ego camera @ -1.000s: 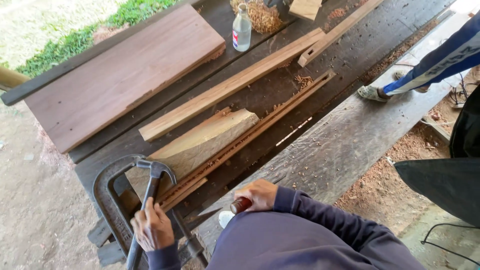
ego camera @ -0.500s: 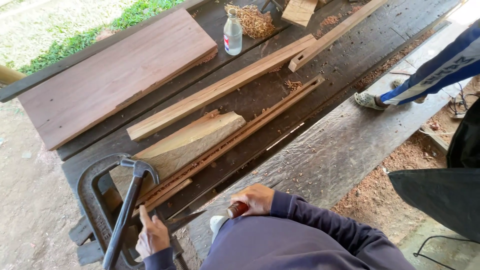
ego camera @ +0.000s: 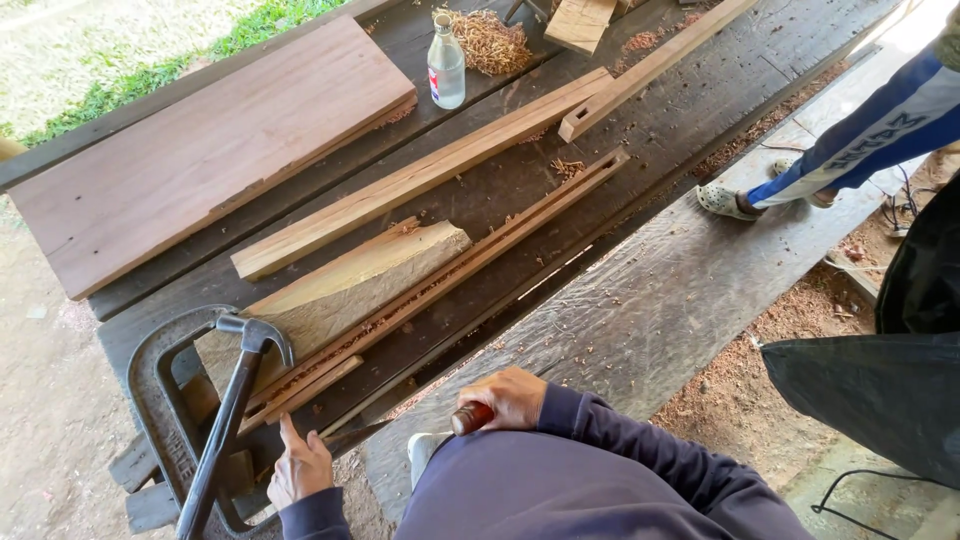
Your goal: Using a chisel and hammer to carve a groove in a piece of wood clamped to a workbench.
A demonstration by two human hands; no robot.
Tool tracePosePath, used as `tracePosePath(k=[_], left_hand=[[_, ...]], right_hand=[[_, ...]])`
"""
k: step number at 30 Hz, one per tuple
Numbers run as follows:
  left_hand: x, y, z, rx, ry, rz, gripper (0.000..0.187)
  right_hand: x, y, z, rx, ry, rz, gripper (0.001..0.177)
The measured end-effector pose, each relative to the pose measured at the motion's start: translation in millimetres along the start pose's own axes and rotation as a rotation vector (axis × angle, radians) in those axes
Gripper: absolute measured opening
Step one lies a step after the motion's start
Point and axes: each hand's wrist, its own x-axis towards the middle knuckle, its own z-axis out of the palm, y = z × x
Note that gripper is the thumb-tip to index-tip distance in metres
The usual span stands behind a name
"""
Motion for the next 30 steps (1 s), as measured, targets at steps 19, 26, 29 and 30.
tracePosePath(k=[19,26,29,30], left_hand=[[14.9,-6.1,6.1,0.109,-0.102,-0.127,0.08],[25.7,-15.5,-7.7,0.086,-0.096,-0.048,0.084],[23.0,-17.2,-6.5,0.056,-0.133,0.002,0.087],[21.5,-17.1,-7.5,0.003,-0.161,0.033,0.086]], right_hand=[[30.8,5.3,6.0,0.038,0.031,-0.007,0.037],[83.1,-10.3,8.0,-0.008,-0.038,0.043,0.034],[94.6,-18.6,3.6,-0.028,-0.083,0.045,0.031],[95.6,-23.1,1.5,-0.029,-0.053,0.034,0.033]])
